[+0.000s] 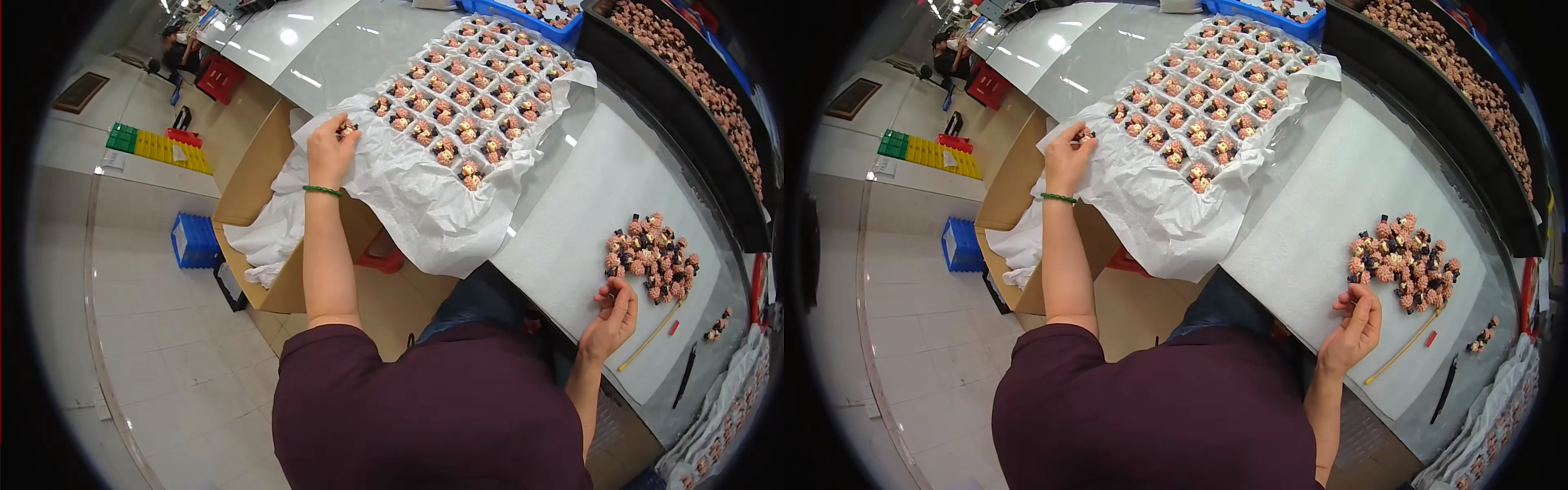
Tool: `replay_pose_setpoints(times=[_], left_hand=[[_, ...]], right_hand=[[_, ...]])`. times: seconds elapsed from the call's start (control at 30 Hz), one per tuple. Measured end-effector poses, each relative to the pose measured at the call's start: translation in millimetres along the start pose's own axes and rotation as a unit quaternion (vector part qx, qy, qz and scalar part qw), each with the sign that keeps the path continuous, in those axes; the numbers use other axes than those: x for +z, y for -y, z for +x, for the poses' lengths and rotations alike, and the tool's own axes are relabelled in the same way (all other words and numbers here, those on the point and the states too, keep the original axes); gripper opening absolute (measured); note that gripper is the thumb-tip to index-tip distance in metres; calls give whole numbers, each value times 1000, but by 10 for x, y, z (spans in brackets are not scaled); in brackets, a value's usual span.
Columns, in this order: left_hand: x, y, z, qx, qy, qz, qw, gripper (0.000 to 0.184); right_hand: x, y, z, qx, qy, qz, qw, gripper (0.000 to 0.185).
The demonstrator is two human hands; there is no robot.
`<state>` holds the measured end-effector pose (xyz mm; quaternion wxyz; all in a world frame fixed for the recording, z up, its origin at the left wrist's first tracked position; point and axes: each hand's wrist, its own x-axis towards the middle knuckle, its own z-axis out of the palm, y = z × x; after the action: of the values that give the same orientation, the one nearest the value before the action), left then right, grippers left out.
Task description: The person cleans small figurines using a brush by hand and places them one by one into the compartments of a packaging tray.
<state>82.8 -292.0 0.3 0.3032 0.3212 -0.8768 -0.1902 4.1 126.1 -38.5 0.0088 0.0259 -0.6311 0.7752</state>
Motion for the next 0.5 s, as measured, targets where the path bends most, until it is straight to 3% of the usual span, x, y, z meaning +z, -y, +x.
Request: replay_pose_setpoints(times=[0.33, 0.43, 0.5], left_hand=[[249, 116, -53, 60, 39, 53, 996, 28], [270, 89, -179, 81, 29, 198, 976, 38], [315, 78, -218, 66, 48, 191, 978, 42]], right_hand=[[6, 15, -3, -6, -1, 0, 1000, 22], [-1, 16, -5, -4, -1, 3, 1000, 22], [4, 23, -6, -4, 1, 3, 1000, 22]])
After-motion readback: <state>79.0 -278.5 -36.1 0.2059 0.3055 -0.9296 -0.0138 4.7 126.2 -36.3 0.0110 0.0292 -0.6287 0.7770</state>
